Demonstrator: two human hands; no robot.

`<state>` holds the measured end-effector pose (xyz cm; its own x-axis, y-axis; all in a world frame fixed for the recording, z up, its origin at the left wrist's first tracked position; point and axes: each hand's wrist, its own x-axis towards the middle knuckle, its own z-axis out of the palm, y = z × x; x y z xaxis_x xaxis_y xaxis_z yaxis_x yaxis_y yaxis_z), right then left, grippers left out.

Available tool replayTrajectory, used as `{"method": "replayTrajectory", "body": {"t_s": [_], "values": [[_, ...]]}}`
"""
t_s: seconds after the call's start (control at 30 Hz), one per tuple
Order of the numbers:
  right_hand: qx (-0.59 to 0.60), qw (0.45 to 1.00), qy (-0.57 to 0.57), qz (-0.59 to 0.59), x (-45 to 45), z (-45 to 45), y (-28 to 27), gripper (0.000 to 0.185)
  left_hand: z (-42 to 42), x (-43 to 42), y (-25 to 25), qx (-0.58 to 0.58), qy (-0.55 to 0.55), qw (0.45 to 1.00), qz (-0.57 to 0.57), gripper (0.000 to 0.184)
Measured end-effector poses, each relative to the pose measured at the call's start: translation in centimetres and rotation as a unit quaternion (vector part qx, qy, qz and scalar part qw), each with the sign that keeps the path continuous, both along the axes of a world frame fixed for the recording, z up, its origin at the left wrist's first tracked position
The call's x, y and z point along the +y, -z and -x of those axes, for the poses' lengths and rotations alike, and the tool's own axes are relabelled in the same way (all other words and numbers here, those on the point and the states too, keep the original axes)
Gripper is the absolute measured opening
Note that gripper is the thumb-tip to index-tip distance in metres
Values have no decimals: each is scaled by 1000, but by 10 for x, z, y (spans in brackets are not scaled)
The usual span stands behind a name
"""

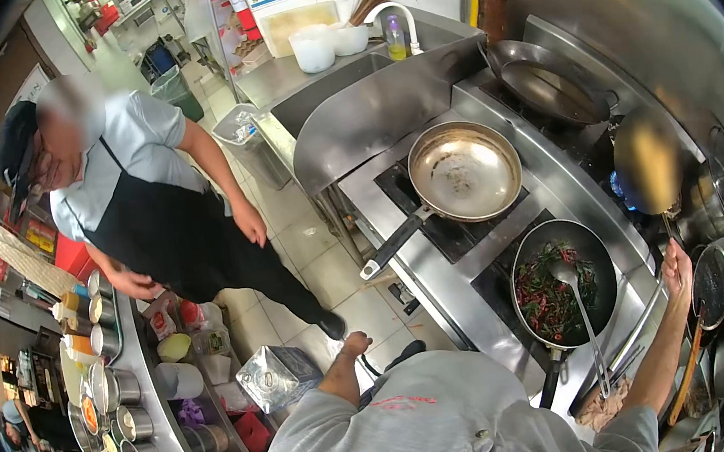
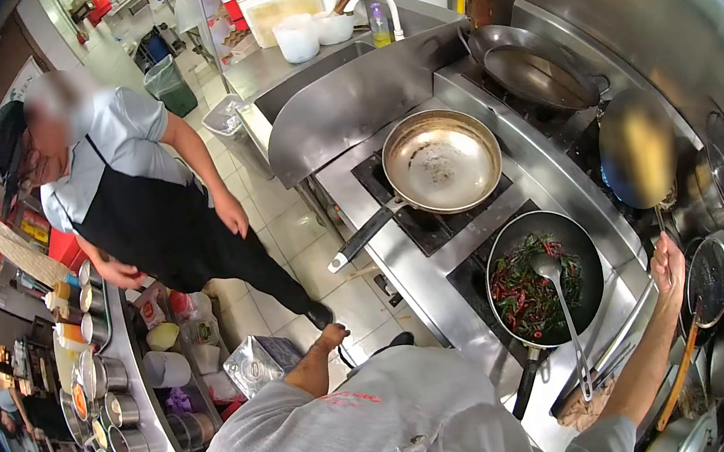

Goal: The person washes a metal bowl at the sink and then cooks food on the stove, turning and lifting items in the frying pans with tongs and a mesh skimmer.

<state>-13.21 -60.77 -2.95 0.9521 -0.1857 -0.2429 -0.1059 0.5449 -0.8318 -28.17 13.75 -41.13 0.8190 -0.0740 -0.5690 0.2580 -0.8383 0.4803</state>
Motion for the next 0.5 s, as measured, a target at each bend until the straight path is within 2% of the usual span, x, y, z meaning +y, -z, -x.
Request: {"method": "replayTrajectory", "body": {"t_s": [0.1,0.2,0.23,0.33,0.37,0.4,0.43,0.5], "values": [[3,1000,5,9,4,3,-4,32,2,-2,3,42,-59,997,14,32],[26,999,13,13,25,12,-20,32,11,1,3,-32,156,984,-83,23],[23,1000,14,12,16,10,-13,32,14,6,18,-103,261,951,-129,22],[30,999,8,26,25,14,-19,32,21,4,18,-66,228,966,-106,22],[27,999,2,27,19,12,-14,32,20,-1,16,16,171,980,-100,23],[22,999,0,29,12,11,-10,32,24,5,34,-65,273,951,-128,25],[27,999,10,36,16,12,-13,31,22,6,38,-60,320,933,-156,26],[21,998,6,64,25,15,-17,31,26,4,38,-56,321,936,-136,23]]}}
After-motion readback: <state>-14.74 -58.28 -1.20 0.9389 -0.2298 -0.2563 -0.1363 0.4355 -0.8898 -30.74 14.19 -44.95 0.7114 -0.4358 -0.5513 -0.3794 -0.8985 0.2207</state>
